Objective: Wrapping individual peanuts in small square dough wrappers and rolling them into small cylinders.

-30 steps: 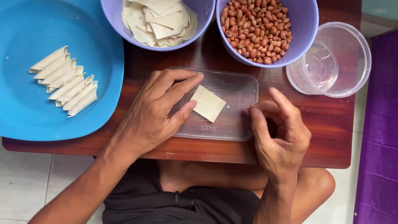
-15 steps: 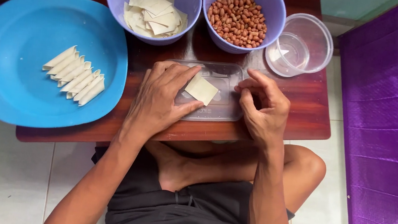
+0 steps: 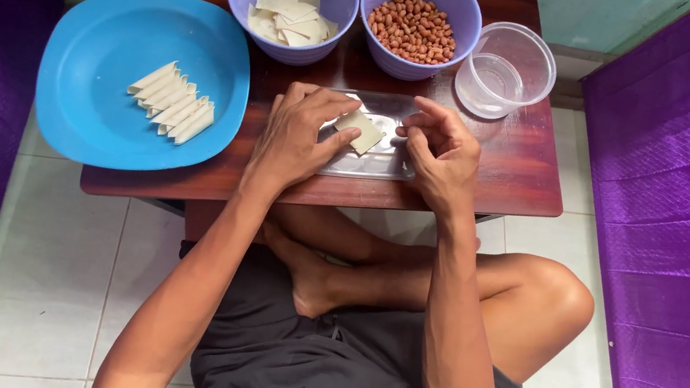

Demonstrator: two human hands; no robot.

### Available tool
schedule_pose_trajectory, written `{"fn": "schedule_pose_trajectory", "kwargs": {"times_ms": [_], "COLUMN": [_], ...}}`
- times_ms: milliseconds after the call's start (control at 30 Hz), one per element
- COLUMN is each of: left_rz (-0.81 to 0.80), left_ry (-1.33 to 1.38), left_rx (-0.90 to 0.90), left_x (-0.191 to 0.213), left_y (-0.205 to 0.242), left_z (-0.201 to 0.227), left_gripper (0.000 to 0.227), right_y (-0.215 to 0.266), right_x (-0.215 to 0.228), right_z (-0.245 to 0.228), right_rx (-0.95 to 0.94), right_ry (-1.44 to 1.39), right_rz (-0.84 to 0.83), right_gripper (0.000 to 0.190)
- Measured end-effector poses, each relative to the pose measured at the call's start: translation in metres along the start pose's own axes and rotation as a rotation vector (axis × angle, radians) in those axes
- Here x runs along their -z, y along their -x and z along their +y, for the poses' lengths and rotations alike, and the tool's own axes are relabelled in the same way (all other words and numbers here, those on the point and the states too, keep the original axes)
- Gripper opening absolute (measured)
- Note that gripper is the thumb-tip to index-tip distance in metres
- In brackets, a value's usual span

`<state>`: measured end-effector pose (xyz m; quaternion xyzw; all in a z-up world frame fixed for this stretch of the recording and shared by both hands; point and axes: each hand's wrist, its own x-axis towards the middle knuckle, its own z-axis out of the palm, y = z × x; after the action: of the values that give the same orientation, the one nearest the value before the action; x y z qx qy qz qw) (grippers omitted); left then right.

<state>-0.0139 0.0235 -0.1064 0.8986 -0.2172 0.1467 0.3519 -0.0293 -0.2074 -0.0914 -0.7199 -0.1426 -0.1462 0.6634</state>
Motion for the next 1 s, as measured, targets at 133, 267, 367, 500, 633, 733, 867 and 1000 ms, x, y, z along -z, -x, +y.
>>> {"fn": "schedule_pose_trajectory", "kwargs": {"times_ms": [133,267,367,500,633,733,867,1000], "left_rz": [0.009,0.012,0.018,0.057,0.051,0.02,0.01,-0.034], "left_ry": [0.017,0.006,-0.009,-0.038,-0.074,-0.101,-0.092,-0.109], "left_rx": [0.019,0.022,0.027,0.017,-0.015,-0.011,0.055,0.07], "left_x": [-0.003,-0.007,-0.007,-0.006,-0.004,0.0,0.0,0.004], "left_y": [0.001,0.002,0.002,0.001,0.003,-0.001,-0.001,-0.002], "left_z": [0.001,-0.001,0.0,0.006,0.011,0.014,0.016,0.02], "left_gripper": [0.04,0.04,0.041,0.044,0.053,0.053,0.059,0.054], "right_y": [-0.001,0.0,0.0,0.0,0.001,-0.003,-0.003,-0.002], "right_x": [0.003,0.003,0.003,0.003,0.002,-0.001,-0.002,-0.004], "right_z": [0.003,0.007,0.004,0.005,0.009,0.007,0.002,-0.001], "right_rx": [0.03,0.034,0.038,0.039,0.06,0.021,-0.007,-0.034], "right_ry": [0.037,0.028,0.033,0.024,0.026,-0.004,0.032,0.02], "right_rz": [-0.032,-0.038,-0.037,-0.022,0.007,0.072,0.064,0.085], "right_gripper": [0.037,0.037,0.038,0.037,0.037,0.038,0.037,0.037]}}
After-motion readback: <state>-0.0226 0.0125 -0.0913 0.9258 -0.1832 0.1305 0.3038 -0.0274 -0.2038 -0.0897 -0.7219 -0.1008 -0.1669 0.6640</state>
